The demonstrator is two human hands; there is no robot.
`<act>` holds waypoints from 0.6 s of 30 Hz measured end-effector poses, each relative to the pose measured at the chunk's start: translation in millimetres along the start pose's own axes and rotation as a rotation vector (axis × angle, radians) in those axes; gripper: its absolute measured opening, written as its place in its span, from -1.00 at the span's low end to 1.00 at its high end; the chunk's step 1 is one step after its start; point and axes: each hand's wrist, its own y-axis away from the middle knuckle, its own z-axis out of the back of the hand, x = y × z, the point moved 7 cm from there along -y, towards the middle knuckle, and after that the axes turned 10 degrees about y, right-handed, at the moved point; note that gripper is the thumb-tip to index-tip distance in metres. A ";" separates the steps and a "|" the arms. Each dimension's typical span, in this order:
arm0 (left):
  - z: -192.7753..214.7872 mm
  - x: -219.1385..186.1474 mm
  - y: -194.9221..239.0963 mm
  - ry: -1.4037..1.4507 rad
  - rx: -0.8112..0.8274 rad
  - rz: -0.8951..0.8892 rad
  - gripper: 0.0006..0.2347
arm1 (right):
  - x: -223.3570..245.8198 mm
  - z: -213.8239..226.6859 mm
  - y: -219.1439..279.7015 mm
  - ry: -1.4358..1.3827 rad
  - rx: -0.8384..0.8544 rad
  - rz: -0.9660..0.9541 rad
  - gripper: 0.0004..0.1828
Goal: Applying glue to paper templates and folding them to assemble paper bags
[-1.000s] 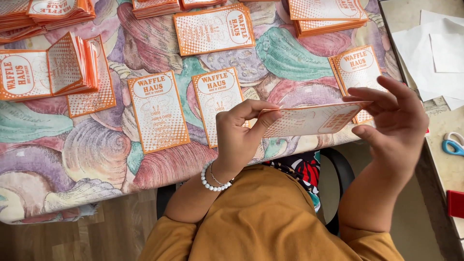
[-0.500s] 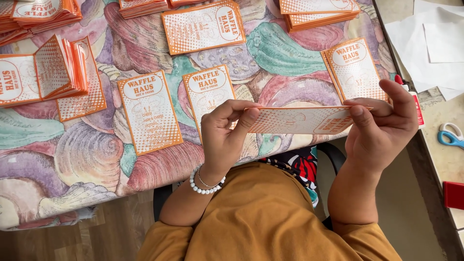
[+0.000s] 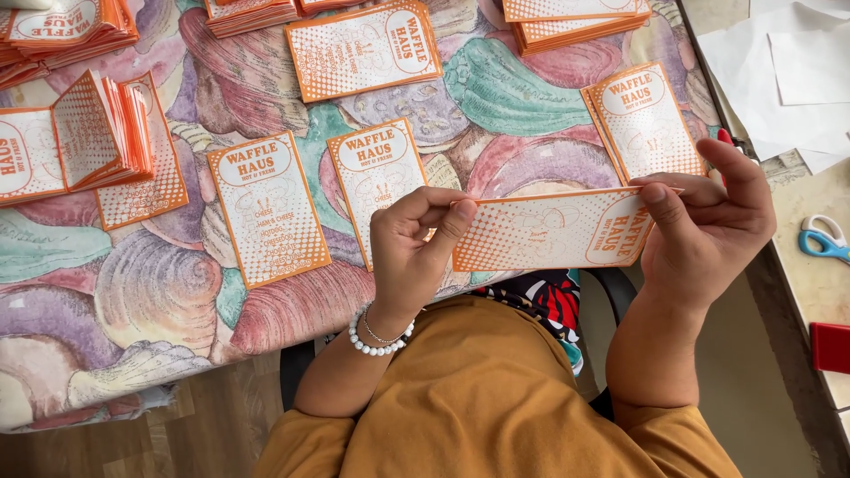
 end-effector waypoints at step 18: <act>-49.1 47.2 16.8 -0.936 0.441 -0.347 -0.67 | -71.6 -62.7 -22.4 0.397 0.492 -0.007 -0.51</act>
